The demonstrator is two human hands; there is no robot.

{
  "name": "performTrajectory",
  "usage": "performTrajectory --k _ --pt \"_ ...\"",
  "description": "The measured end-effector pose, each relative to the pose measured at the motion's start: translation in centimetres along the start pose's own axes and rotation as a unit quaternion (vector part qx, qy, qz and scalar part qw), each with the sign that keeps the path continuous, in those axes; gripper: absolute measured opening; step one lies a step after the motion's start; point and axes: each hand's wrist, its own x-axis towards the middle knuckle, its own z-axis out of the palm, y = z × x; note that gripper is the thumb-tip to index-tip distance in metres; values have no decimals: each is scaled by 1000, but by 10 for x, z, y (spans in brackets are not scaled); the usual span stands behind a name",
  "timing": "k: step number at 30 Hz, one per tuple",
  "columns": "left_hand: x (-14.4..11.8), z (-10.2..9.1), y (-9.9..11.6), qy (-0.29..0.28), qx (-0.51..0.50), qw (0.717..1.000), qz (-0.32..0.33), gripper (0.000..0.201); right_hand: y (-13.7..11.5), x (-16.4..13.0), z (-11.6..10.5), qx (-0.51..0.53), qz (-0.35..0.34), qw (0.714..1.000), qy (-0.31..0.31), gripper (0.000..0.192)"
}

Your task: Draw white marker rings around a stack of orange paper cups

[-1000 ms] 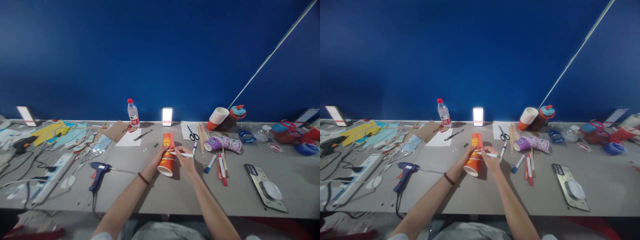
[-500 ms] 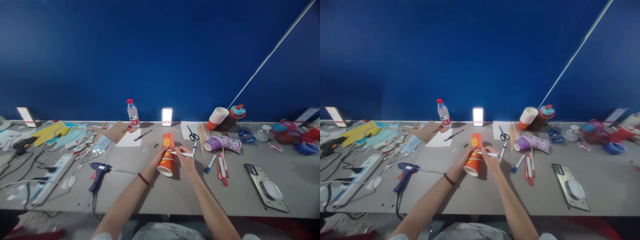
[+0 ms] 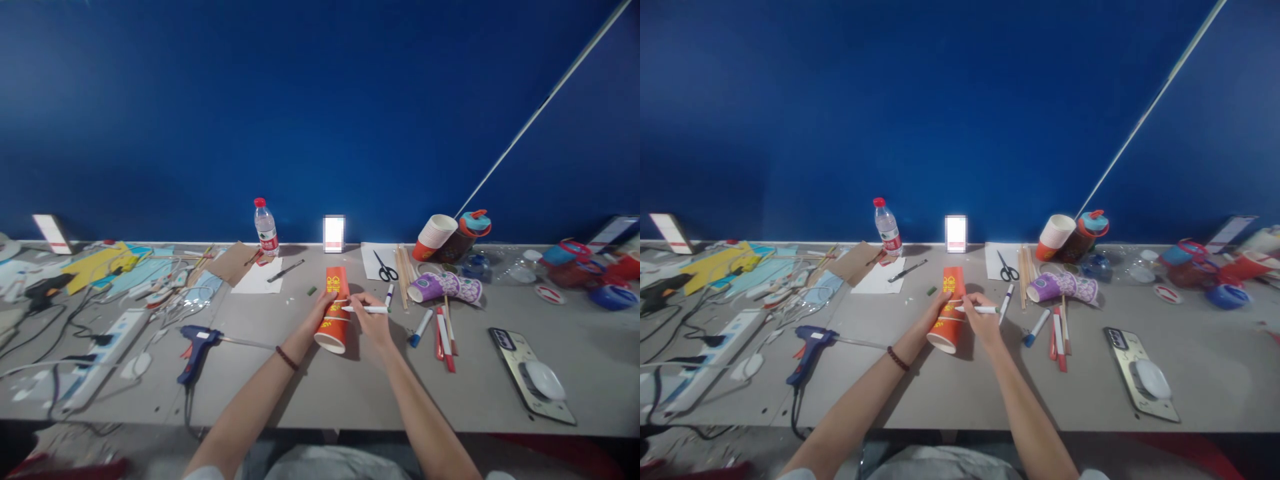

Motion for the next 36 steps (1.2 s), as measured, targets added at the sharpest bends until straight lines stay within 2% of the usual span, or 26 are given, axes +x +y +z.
performTrajectory --k 9,14,26,36 --pt "-1 2 0 3 1 1000 0 46 -4 0 -1 -2 4 1000 5 29" --pt "0 1 -1 5 -4 1000 1 44 -6 -1 -1 -15 7 1000 -2 29" --pt "-4 4 3 -8 -1 1000 -9 41 -2 3 -2 -7 19 999 25 25" --pt "-4 3 2 -2 13 1000 0 44 1 4 -2 31 32 999 32 29"
